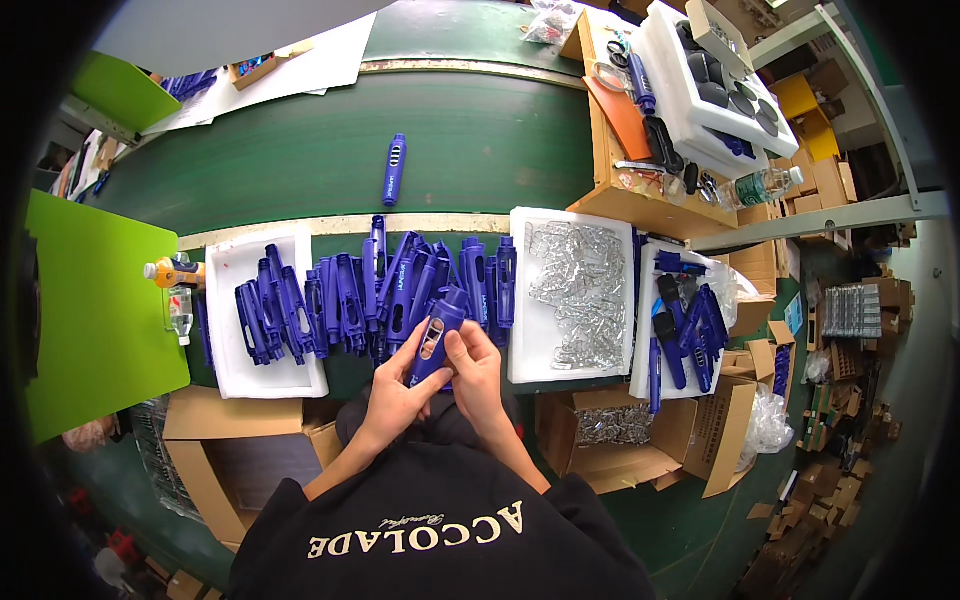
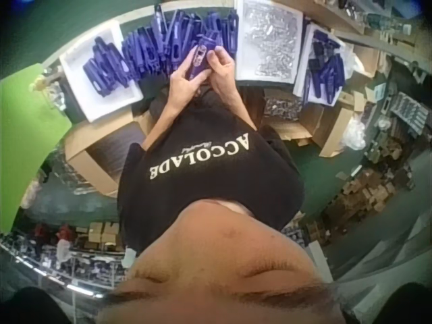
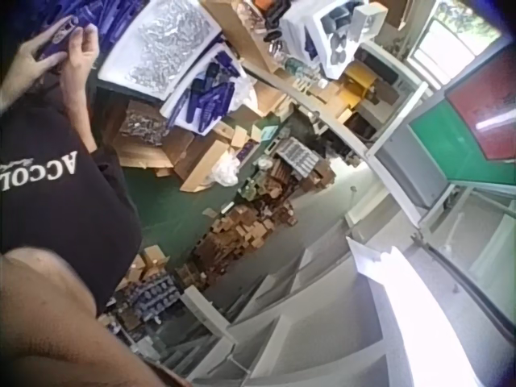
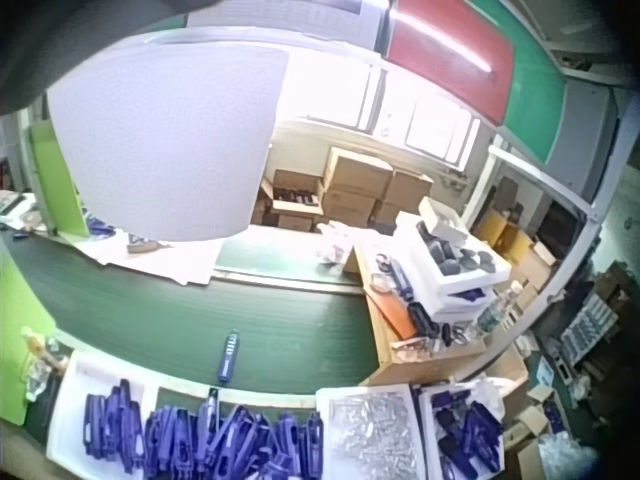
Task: The person assembles blue plastic housing components by hand, inserting metal pins or metal springs into them.
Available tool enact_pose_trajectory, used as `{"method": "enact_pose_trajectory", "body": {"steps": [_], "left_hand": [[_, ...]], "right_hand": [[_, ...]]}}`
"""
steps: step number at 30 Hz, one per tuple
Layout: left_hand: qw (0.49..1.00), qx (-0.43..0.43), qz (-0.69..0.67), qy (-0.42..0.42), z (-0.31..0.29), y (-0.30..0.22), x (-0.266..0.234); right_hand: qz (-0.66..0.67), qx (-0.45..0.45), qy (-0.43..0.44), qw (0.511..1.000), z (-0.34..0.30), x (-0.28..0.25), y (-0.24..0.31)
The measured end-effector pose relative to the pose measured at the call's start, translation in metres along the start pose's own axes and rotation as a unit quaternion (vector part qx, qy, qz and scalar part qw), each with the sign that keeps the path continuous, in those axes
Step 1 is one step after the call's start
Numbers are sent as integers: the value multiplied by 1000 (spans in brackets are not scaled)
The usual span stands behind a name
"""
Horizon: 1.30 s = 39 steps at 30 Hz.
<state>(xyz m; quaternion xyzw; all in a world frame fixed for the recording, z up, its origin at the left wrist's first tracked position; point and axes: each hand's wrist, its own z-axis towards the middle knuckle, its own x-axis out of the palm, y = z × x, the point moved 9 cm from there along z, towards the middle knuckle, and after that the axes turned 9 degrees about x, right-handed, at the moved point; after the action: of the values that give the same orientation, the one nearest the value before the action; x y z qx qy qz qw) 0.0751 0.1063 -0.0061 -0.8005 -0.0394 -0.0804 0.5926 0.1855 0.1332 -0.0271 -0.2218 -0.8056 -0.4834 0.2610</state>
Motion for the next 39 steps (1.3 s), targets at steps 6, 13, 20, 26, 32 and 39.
{"method": "enact_pose_trajectory", "body": {"steps": [6, 13, 20, 26, 32, 39], "left_hand": [[994, 68, 76, -45, 5, 23, -12], [947, 186, 255, -54, 25, 12, -21], [856, 159, 454, -190, 61, 24, -94], [807, 159, 538, -186, 71, 55, -109], [824, 184, 468, -262, 62, 65, -112], [825, 238, 409, -308, 45, 29, -128]], "right_hand": [[-212, -13, -85, 974, 11, -20, 0], [-368, 25, -102, 924, 55, -20, -5], [-547, -130, -163, 810, 254, -27, 71], [-716, -97, -257, 642, 367, -49, 65], [-834, -230, -225, 449, 371, -61, 50], [-595, -210, 156, 760, 212, 57, 9]]}}
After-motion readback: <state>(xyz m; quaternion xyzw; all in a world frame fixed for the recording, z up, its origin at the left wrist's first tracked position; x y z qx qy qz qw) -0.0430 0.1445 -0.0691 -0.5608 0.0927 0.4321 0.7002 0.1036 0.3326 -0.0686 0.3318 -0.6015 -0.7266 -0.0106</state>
